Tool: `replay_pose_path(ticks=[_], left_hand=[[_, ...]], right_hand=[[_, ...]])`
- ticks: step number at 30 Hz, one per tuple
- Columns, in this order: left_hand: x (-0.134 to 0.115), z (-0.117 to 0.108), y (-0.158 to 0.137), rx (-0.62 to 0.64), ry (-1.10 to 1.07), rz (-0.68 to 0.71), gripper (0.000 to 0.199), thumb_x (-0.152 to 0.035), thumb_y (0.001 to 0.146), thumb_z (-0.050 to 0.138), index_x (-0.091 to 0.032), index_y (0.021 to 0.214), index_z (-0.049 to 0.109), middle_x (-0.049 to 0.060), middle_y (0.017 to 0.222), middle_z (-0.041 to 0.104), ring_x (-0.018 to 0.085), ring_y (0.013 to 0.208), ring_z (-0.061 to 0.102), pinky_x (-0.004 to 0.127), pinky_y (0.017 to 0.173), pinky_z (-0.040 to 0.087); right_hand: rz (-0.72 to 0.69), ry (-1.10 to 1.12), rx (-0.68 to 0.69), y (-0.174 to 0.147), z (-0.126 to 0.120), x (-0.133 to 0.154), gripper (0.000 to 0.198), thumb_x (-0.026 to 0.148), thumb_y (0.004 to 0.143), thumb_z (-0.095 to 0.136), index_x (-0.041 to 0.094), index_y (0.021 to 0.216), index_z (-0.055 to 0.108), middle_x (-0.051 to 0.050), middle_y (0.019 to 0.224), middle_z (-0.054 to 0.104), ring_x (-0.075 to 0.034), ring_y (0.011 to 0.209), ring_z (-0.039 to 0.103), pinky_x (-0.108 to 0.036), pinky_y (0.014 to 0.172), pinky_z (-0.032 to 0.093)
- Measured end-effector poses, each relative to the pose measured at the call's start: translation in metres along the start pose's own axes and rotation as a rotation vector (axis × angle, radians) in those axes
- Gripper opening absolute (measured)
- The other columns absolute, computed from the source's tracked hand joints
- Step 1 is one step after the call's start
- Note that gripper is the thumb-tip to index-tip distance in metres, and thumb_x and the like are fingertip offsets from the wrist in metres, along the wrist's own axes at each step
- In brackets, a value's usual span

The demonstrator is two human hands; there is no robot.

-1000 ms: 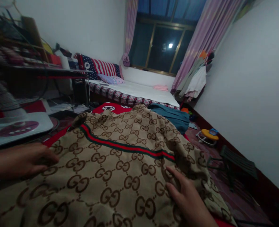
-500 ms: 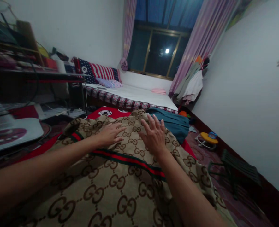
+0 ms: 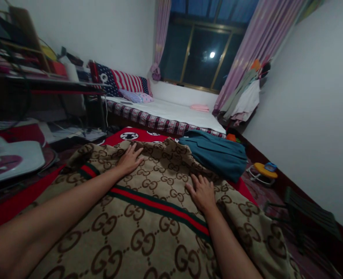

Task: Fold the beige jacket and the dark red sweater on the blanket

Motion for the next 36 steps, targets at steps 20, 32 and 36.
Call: replay_pose_path(ticks=[20, 32, 36], left_hand=[[-0.024, 0.011, -0.02, 0.522, 0.155, 0.03, 0.071, -0.054, 0.093, 0.03, -0.014, 0.151, 0.025, 0.018, 0.158, 0.014, 0.038, 0.145, 0.013, 0.057, 0.112, 0.018], [0.023, -0.023, -0.077, 0.329, 0.111, 0.015, 0.069, -0.065, 0.091, 0.031, -0.029, 0.149, 0.031, 0.01, 0.16, 0.017, 0.034, 0.143, 0.025, 0.047, 0.113, 0.02], [0.027, -0.011, -0.06, 0.354, 0.029, 0.001, 0.071, -0.069, 0.088, 0.031, -0.033, 0.15, 0.029, 0.006, 0.161, 0.011, 0.035, 0.142, 0.026, 0.048, 0.113, 0.022]], right_hand=[[-0.047, -0.044, 0.18, 0.013, 0.009, 0.008, 0.064, 0.057, 0.096, 0.018, 0.024, 0.15, 0.03, -0.009, 0.153, 0.036, -0.03, 0.136, 0.036, -0.054, 0.107, 0.029], [-0.087, 0.09, 0.115, -0.004, -0.037, 0.132, 0.056, 0.054, 0.095, 0.03, 0.028, 0.143, 0.04, -0.011, 0.152, 0.036, -0.033, 0.138, 0.031, -0.064, 0.105, 0.022], [-0.071, 0.169, 0.165, -0.014, -0.007, 0.142, 0.062, 0.059, 0.095, 0.025, 0.031, 0.15, 0.027, -0.005, 0.159, 0.02, -0.029, 0.145, 0.016, -0.061, 0.11, 0.017]])
Point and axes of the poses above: each hand's wrist, its own y-axis towards the middle knuckle, its own z-axis out of the palm, x = y × z, the point moved 8 cm from there along y, towards the middle knuckle
